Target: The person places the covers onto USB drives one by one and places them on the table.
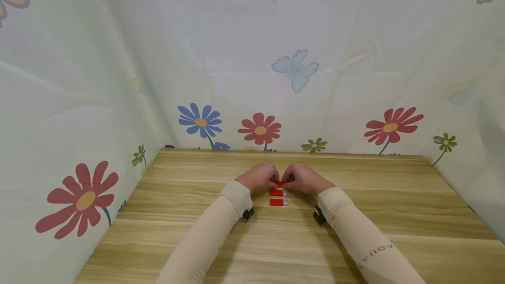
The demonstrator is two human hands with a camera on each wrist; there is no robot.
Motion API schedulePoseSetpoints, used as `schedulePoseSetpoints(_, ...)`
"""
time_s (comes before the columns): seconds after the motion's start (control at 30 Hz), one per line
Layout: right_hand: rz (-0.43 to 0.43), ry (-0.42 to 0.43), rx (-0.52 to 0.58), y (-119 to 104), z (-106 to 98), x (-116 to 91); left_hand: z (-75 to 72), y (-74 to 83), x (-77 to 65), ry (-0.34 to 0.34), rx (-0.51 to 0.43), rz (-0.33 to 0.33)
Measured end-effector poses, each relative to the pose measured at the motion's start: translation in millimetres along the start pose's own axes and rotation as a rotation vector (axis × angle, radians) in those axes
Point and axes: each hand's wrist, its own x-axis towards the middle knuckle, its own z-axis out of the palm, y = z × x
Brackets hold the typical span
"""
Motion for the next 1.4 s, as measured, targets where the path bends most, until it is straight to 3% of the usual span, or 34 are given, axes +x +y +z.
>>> schedulePoseSetpoints(0.83,0.018,0.008,0.016,3,-1,-3,1.5,-2.7,0.5,-0.005,-0.009,-0.013)
schedulePoseSetpoints(1.13,0.034,0.01,0.021,4,1,-3,-4.8,-1.3,-4.7,-0.02,0.016,-0.044)
schedulePoseSetpoints(1.4,0.091,0.03,0.079,10,-9,-6,-6.8,-12.8,-6.5,0.003,-0.06,-0.106)
